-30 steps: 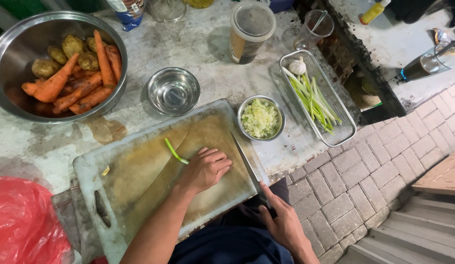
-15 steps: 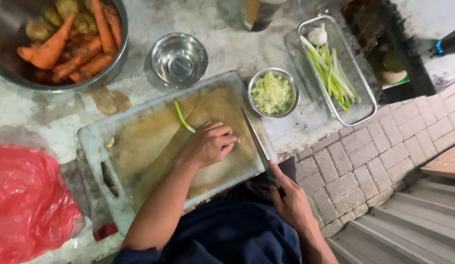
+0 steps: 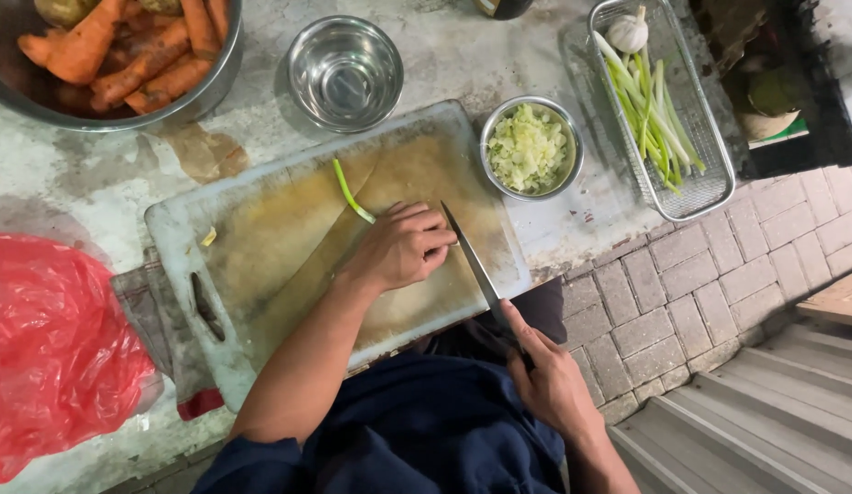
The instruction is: Slicing green onions on a cutting board and transferring the pieces into a bowl.
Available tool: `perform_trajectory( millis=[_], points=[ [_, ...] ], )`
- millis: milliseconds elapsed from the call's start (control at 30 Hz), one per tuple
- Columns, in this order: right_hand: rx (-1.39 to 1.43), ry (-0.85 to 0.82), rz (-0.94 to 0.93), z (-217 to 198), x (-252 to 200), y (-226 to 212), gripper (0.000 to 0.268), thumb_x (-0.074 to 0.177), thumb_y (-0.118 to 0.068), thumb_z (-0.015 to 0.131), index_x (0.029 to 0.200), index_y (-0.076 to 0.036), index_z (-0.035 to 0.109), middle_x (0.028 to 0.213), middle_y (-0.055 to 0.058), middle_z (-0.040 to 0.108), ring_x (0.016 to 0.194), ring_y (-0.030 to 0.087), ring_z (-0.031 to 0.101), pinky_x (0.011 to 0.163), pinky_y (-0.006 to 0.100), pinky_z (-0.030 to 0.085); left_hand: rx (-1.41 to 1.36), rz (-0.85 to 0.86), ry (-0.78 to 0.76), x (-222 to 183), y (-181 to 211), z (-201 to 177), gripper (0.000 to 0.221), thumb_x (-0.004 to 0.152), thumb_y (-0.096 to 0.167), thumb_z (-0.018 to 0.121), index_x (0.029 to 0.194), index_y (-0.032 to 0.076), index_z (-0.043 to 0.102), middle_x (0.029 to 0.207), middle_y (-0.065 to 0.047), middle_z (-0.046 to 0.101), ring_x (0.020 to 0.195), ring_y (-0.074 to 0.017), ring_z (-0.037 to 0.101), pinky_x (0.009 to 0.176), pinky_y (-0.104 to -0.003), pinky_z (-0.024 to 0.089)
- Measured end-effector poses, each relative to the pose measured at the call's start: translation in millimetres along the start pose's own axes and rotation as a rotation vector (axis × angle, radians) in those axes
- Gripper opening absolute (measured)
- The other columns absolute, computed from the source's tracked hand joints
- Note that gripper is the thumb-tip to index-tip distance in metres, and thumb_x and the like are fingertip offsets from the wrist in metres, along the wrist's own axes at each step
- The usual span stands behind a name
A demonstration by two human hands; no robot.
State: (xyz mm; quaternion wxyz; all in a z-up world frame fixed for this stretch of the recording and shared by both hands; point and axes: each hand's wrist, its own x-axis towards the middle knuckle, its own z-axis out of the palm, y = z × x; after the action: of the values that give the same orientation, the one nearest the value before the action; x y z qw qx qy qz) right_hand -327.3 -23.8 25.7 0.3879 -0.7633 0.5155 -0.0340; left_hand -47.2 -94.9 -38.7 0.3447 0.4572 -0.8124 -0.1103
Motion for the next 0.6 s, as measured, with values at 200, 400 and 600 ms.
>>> perform_trajectory(
  millis=[200, 400, 600],
  points=[
    [-0.002, 0.037, -0.064, 1, -2, 1, 0.068, 0.087, -0.008, 0.054, 0.152, -0.019, 0.036, 0.086, 0.006, 0.065, 0.069, 0.028, 0.06, 0.062, 0.035, 0.048, 0.023, 0.001, 0.014, 1, 1, 2, 0.013, 0.08, 0.003, 0.067, 0.081, 0.016, 0.067, 0.081, 0.001, 0.06, 0.077, -0.0231, 0.058, 0.061, -0.035, 0.04],
    [0.001, 0.011, 0.015, -6, -7, -11, 0.067, 0.089, -0.012, 0.053, 0.153, -0.023, 0.035, 0.087, 0.006, 0.064, 0.069, 0.031, 0.064, 0.063, 0.035, 0.05, 0.058, 0.027, 0.038, 6, 6, -4, 0.013, 0.079, 0.002, 0.067, 0.078, 0.015, 0.065, 0.079, 0.0, 0.062, 0.076, -0.023, 0.06, 0.061, -0.035, 0.043],
    [-0.019, -0.034, 0.077, -2, 2, -11, 0.071, 0.087, -0.014, 0.051, 0.154, -0.029, 0.031, 0.088, 0.003, 0.062, 0.066, 0.031, 0.061, 0.059, 0.038, 0.049, 0.036, -0.003, 0.039, 4, 6, 1, 0.013, 0.077, 0.002, 0.065, 0.078, 0.014, 0.068, 0.077, 0.002, 0.063, 0.074, -0.0211, 0.059, 0.063, -0.035, 0.045]
  ],
)
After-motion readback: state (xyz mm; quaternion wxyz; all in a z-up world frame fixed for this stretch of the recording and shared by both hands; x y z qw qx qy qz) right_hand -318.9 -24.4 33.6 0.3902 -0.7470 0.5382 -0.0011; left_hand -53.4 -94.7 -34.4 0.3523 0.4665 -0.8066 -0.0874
